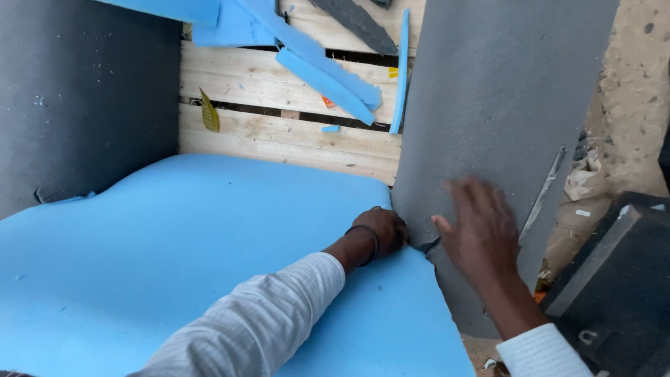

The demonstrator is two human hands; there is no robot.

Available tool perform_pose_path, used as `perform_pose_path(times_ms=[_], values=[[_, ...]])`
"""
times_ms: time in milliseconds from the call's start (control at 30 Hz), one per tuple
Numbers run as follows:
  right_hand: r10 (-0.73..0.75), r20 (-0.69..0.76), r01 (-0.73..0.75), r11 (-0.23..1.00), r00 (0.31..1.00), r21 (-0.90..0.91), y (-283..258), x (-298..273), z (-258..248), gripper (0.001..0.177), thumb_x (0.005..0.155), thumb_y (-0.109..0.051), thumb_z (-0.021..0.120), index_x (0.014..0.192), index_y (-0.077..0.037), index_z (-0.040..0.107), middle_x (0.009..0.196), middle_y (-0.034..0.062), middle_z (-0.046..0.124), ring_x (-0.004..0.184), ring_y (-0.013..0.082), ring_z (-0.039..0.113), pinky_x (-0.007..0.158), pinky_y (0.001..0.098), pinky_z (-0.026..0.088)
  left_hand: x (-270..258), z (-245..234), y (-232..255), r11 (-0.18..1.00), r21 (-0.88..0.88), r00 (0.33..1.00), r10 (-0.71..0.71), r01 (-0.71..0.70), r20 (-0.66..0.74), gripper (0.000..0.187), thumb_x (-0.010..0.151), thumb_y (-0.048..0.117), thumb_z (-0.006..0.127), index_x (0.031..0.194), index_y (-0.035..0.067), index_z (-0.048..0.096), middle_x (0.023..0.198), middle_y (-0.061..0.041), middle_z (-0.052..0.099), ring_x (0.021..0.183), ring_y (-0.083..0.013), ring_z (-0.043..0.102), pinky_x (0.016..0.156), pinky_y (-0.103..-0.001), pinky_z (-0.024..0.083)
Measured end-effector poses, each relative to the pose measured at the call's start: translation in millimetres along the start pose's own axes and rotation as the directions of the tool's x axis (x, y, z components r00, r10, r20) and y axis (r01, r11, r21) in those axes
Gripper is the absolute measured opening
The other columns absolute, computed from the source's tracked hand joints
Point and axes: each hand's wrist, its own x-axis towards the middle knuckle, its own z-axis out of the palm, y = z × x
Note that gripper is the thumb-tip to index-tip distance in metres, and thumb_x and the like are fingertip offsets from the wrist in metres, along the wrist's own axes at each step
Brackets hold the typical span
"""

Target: Cutting and fitting blue foam sheets onto a furniture frame using a long blade

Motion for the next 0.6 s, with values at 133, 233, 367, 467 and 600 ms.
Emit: perform_pose_path(times_ms=[133, 233, 367, 467, 600], values=[[-0.12, -0.105, 0.112, 0.991, 0.987, -0.074, -2, -1, 9, 0.122, 0.076, -0.046, 0.098, 0.178, -0.007, 0.043, 0.185, 0.0281, 0.032, 0.173, 0.0553, 0.024, 0.122, 0.0816, 0.042, 23, 7, 10, 1.0, 0.002, 0.998, -0.024, 0.024, -0.052, 0.044, 0.105, 0.053, 0.068, 0.119, 0.018, 0.09, 0.119, -0.012, 0.088, 0.12, -0.0376, 0.083, 0.097, -0.052, 0.071], [-0.179, -0.118, 0.156, 0.972, 0.977, -0.177, 16, -4, 37, 0.137, 0.072, -0.057, 0.095, 0.186, -0.013, 0.033, 0.195, 0.0279, 0.017, 0.179, 0.0562, 0.01, 0.135, 0.08, 0.024, 13, -1, 24, 0.997, -0.074, 0.997, -0.036, 0.031, -0.064, 0.045, 0.104, 0.055, 0.068, 0.121, 0.02, 0.091, 0.117, -0.014, 0.089, 0.118, -0.0398, 0.084, 0.095, -0.053, 0.072], [-0.262, -0.205, 0.212, 0.948, 0.943, -0.237, 26, 1, 53, 0.126, 0.079, -0.051, 0.088, 0.187, -0.015, 0.034, 0.195, 0.0284, 0.02, 0.18, 0.0559, 0.012, 0.138, 0.0764, 0.021, 34, 13, 18, 0.983, -0.179, 0.994, -0.061, 0.044, -0.091, 0.045, 0.098, 0.06, 0.076, 0.126, 0.028, 0.09, 0.119, -0.01, 0.089, 0.121, -0.039, 0.083, 0.1, -0.05, 0.071], [-0.277, -0.228, 0.225, 0.947, 0.933, -0.229, 25, 0, 53, 0.127, 0.079, -0.048, 0.093, 0.187, -0.013, 0.036, 0.192, 0.0304, 0.024, 0.179, 0.058, 0.013, 0.136, 0.0797, 0.021, 35, 13, 19, 0.983, -0.18, 0.996, -0.045, 0.03, -0.078, 0.047, 0.103, 0.055, 0.069, 0.128, 0.02, 0.088, 0.124, -0.013, 0.089, 0.126, -0.0401, 0.082, 0.105, -0.052, 0.07], [-0.277, -0.248, 0.239, 0.956, 0.928, -0.172, 24, 0, 52, 0.121, 0.085, -0.041, 0.088, 0.187, -0.011, 0.031, 0.194, 0.0329, 0.015, 0.179, 0.0594, 0.006, 0.135, 0.0802, 0.015, 49, 23, 2, 0.976, -0.213, 0.996, 0.014, -0.032, -0.086, 0.045, 0.102, 0.054, 0.071, 0.126, 0.021, 0.089, 0.125, -0.014, 0.089, 0.126, -0.0419, 0.081, 0.104, -0.054, 0.071]])
